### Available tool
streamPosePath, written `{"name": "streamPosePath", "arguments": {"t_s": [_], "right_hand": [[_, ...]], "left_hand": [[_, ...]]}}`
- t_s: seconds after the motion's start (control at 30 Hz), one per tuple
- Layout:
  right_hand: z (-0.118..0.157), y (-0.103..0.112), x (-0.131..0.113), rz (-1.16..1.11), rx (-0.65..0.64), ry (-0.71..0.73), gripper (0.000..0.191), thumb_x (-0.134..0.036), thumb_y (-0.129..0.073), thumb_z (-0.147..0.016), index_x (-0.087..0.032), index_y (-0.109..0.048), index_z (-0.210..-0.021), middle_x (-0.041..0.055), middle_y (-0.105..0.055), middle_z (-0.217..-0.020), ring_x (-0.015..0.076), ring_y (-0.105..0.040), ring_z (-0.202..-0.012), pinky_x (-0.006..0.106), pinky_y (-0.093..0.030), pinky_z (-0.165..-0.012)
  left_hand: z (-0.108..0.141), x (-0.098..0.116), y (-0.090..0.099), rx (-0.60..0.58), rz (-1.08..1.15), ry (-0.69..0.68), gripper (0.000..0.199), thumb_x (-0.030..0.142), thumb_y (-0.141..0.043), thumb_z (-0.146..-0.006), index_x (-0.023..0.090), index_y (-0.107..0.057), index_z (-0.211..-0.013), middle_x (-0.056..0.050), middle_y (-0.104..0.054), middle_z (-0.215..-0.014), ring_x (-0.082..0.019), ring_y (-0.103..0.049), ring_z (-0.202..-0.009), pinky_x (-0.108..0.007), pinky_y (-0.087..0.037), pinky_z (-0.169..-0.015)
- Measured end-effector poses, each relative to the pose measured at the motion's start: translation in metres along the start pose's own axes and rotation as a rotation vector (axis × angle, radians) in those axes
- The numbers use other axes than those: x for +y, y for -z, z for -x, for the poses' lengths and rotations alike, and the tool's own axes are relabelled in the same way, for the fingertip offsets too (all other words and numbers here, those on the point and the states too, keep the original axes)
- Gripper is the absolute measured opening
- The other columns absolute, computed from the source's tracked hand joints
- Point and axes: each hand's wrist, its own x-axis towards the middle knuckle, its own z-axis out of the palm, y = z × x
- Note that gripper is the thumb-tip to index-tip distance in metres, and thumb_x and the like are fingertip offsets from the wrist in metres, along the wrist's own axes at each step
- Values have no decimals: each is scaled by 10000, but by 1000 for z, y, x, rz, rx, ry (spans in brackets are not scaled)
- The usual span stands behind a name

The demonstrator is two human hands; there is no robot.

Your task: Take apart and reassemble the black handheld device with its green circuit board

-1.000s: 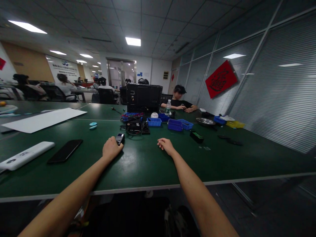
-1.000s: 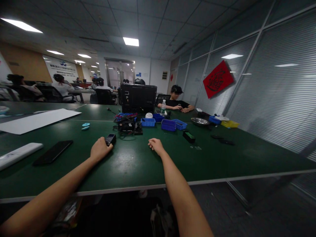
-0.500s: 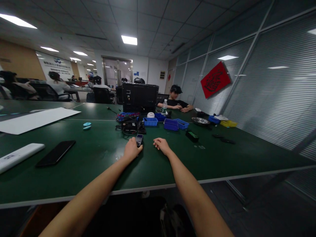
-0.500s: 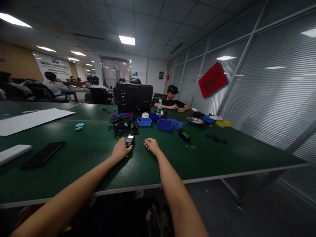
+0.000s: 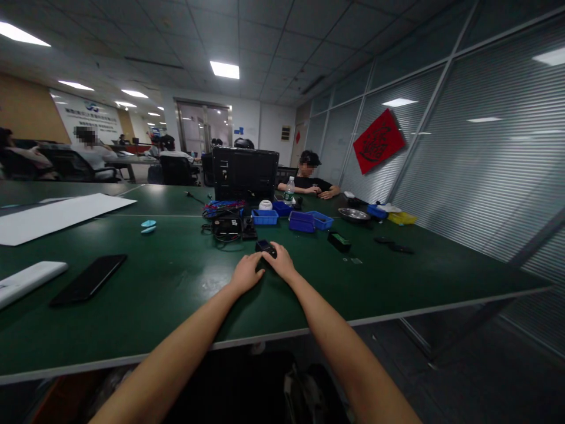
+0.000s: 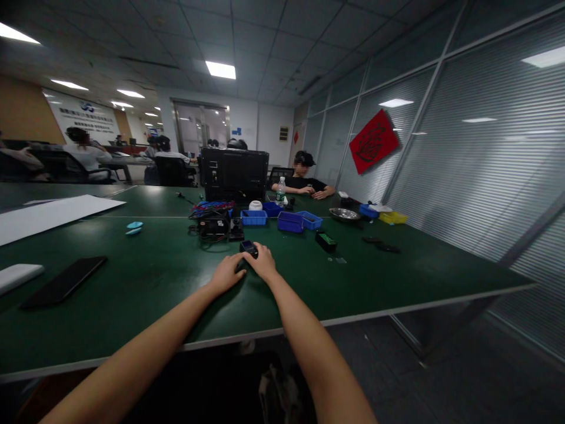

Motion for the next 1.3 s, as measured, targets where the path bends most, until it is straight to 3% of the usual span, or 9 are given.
{"name": "streamPosePath", "arguments": {"t_s": [0.1,0.23,0.6,0.77,0.87,0.97,1.1,1.2,1.3], "right_hand": [[6,-2,-11,265,-62,-9,581,-408,-542,-742,-217,-388,-1269,94,-534,-1144,225,-476,-1058,323,-383,-844],[4,1,-10,405,-85,-46,533,-365,-493,-778,-233,-354,-1275,86,-553,-1098,222,-488,-1025,317,-384,-813],[-12,32,30,402,200,-352,515,-343,-471,-791,-140,-367,-1253,158,-535,-1088,266,-461,-1032,359,-397,-787],[-11,42,24,252,493,-216,569,-372,-398,-814,-106,-307,-1309,178,-496,-1147,285,-411,-1091,400,-383,-844],[-11,43,21,44,565,-63,516,-395,-385,-813,-119,-392,-1249,158,-498,-1148,259,-449,-1069,387,-397,-862],[-12,32,19,-319,401,-65,421,-429,-374,-817,-150,-499,-1106,109,-565,-975,206,-575,-831,324,-490,-674],[-11,9,14,-804,25,-238,320,-421,-380,-821,-182,-493,-1001,10,-544,-686,135,-554,-501,255,-467,-387],[-7,0,9,-915,-212,-312,242,-355,-367,-838,-193,-469,-984,-20,-531,-631,127,-560,-467,265,-489,-377],[-4,0,7,-843,-318,-315,229,-323,-345,-853,-175,-481,-964,-10,-553,-616,130,-586,-487,254,-502,-395]], "left_hand": [[-1,-1,0,-34,-36,-19,444,159,-517,-718,184,-519,-1161,-68,-507,-1257,-210,-460,-1124,-337,-323,-962],[-1,-1,1,-13,-72,34,406,171,-488,-736,154,-548,-1138,-83,-553,-1190,-218,-486,-1067,-334,-341,-947],[-2,-10,-3,40,-12,159,418,226,-494,-753,156,-516,-1165,-86,-591,-1092,-201,-531,-977,-314,-387,-892],[-3,-13,-6,48,10,184,412,240,-496,-754,162,-519,-1157,-86,-599,-1072,-202,-542,-962,-322,-397,-877],[-3,-14,-7,59,51,205,421,245,-502,-753,169,-509,-1167,-80,-601,-1068,-196,-547,-960,-319,-403,-871],[-3,-14,-6,88,109,240,467,261,-517,-749,178,-471,-1206,-69,-599,-1069,-190,-550,-968,-314,-410,-869],[-4,-9,-1,130,156,226,562,335,-535,-751,193,-392,-1276,-80,-544,-1170,-200,-532,-1013,-325,-408,-883],[-3,-4,2,132,141,158,577,394,-540,-749,208,-398,-1276,-90,-504,-1211,-219,-490,-1075,-346,-379,-920],[-2,-1,5,136,107,126,533,428,-537,-748,217,-457,-1231,-85,-531,-1111,-218,-491,-1051,-339,-380,-908]]}}
